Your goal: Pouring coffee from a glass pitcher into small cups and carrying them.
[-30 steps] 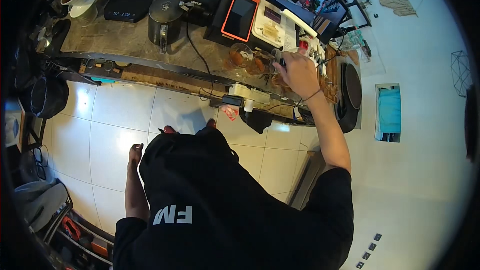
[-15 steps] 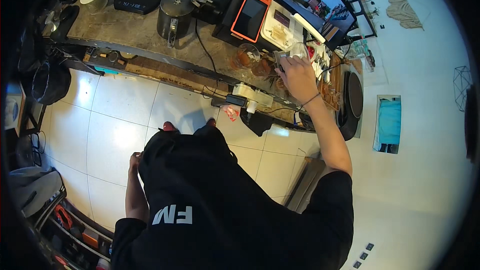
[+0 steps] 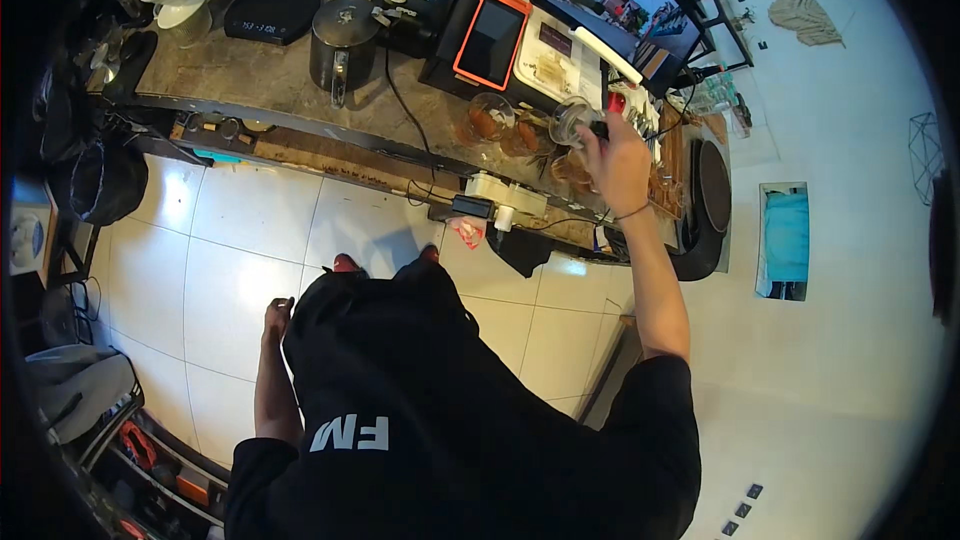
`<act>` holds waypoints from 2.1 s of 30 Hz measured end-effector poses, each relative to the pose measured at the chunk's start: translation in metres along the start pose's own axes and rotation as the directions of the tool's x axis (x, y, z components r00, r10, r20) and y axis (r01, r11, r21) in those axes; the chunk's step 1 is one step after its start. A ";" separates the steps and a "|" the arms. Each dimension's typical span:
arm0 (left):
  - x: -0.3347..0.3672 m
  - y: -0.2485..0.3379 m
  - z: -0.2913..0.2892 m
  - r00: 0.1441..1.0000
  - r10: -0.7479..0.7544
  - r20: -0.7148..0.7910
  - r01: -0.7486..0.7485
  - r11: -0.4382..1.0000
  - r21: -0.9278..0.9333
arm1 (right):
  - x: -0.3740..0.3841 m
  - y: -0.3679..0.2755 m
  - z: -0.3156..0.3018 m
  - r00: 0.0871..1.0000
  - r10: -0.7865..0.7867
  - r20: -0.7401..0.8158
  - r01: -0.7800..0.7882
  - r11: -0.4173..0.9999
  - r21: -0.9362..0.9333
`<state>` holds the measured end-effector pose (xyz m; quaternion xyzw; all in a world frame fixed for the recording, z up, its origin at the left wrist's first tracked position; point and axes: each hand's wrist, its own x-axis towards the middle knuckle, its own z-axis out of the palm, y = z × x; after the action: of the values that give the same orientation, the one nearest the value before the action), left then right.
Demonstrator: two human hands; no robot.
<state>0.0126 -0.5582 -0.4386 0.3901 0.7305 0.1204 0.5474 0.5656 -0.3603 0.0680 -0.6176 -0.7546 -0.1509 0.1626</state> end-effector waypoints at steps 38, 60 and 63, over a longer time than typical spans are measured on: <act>-0.050 0.016 -0.046 0.980 0.183 0.083 -0.180 0.983 -0.040 | 0.111 -0.352 0.246 0.871 0.425 0.245 -0.329 0.135 0.935; 0.001 0.168 -0.083 0.996 0.092 0.015 -0.081 0.930 -0.358 | 0.118 -0.350 0.246 0.863 0.451 0.227 -0.380 0.285 0.880; 0.002 0.192 -0.078 0.990 0.138 0.009 -0.119 0.881 -0.458 | 0.115 -0.351 0.236 0.851 0.452 0.266 -0.406 0.247 0.880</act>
<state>0.0272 -0.4095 -0.2951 0.3005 0.6429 0.3164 0.6295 0.1858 -0.2254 -0.1047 -0.6001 -0.5073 0.3270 0.5250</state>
